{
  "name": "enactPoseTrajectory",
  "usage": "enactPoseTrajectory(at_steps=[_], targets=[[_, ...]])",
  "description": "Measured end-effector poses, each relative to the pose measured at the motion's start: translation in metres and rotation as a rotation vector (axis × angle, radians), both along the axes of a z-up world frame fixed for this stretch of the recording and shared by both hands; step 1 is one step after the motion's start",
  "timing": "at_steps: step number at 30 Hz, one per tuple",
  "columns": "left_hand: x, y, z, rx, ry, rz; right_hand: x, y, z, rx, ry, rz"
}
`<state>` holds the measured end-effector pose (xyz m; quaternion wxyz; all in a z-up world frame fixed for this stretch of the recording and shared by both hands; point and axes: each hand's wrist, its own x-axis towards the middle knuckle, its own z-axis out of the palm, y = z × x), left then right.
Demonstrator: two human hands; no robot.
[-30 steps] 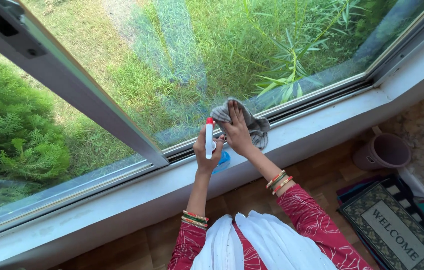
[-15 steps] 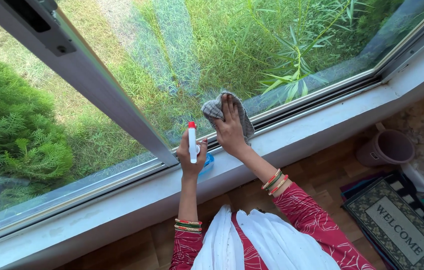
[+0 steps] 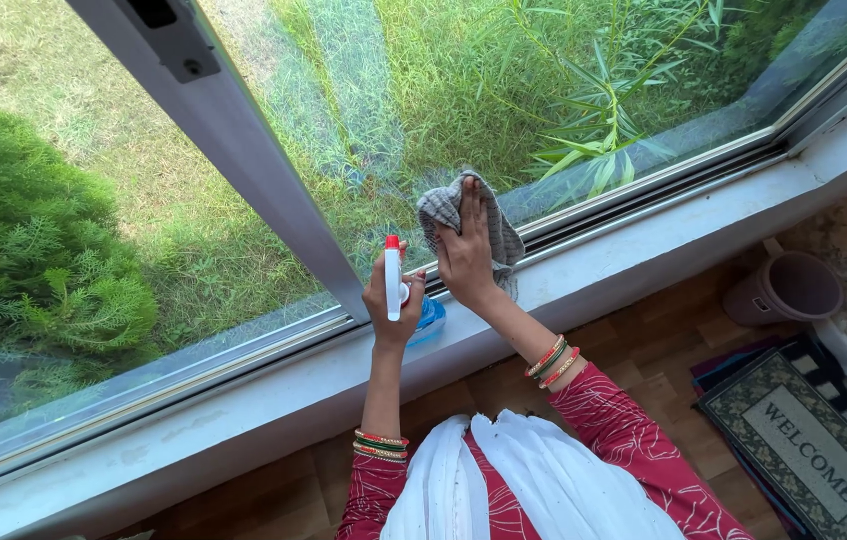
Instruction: The person cleans a large window pane using a spray bottle and a cloth. They repeatedly spray the glass and wipe it in circular and linear motions across the surface.
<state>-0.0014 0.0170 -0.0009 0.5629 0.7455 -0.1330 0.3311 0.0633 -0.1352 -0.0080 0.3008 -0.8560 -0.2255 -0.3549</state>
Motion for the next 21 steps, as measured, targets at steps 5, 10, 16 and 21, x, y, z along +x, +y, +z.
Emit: enactPoseTrajectory(at_steps=[5, 10, 16, 21], targets=[[-0.006, 0.006, -0.007, 0.017, 0.023, -0.002, -0.006, 0.021, -0.005, -0.144, -0.062, 0.031], [-0.016, 0.014, -0.012, 0.038, 0.041, 0.017, -0.016, 0.026, -0.029, -0.196, -0.015, 0.053], [-0.021, 0.022, -0.007, -0.005, -0.002, 0.034, -0.017, 0.032, -0.022, -0.027, 0.031, -0.013], [-0.021, 0.024, -0.006, -0.012, 0.035, 0.031, -0.005, 0.049, -0.001, -0.070, -0.073, -0.045]])
